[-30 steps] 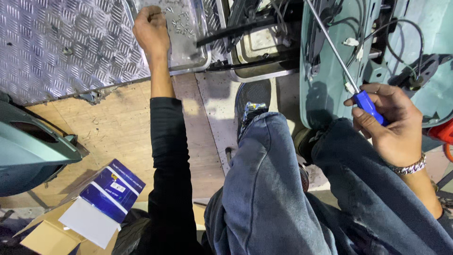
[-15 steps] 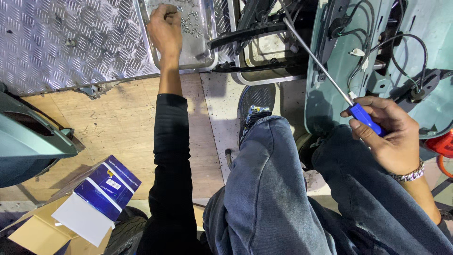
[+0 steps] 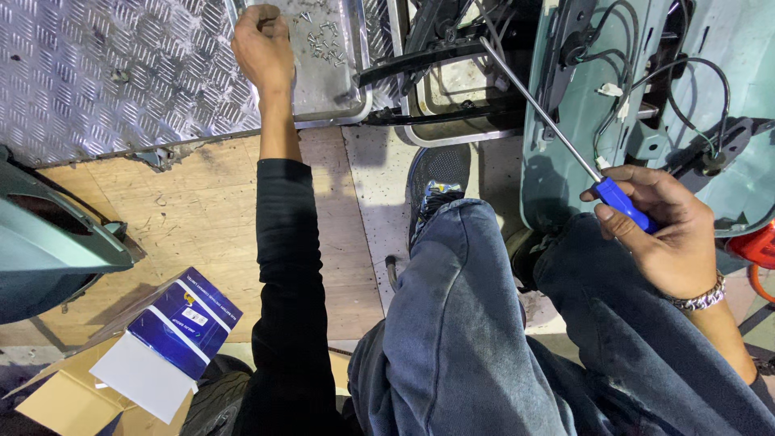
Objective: The person works on a motorcycle fairing component by removing and reattaching small plastic parts and wiring connectors using a screwdriver.
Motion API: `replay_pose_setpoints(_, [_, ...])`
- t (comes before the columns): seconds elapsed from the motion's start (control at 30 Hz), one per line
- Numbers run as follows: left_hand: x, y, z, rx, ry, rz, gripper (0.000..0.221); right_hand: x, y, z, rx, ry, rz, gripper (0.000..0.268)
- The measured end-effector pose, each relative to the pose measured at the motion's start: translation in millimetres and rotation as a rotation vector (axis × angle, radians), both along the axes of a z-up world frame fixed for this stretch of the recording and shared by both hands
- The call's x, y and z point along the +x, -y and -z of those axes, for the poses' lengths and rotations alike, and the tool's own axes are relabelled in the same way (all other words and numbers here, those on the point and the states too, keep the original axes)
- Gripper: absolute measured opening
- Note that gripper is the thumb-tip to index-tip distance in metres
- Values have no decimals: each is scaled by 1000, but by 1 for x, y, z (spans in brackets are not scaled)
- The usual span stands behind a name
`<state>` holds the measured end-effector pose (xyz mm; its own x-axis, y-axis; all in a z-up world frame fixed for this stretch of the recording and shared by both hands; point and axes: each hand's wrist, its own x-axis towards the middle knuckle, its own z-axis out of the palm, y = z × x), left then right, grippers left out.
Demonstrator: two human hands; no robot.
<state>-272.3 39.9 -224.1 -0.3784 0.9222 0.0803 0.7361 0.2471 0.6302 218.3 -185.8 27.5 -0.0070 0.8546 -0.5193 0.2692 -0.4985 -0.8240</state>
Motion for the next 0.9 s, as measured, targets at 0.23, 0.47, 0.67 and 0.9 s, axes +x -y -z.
replay_pose_setpoints(0.23, [17, 18, -1, -96, 58, 79, 16, 1, 1, -1, 5, -3, -1, 42])
replay_pose_setpoints(0.47, [24, 42, -10, -196, 37, 159, 15, 2, 1, 0, -9, -8, -4, 42])
replay_pose_setpoints(0.67, [38, 51, 0, -237, -198, 299, 17, 2, 2, 2, -28, -21, 3, 43])
replay_pose_setpoints(0.9, [41, 54, 7, -149, -202, 265, 10, 6, 5, 4, -41, 8, 7, 44])
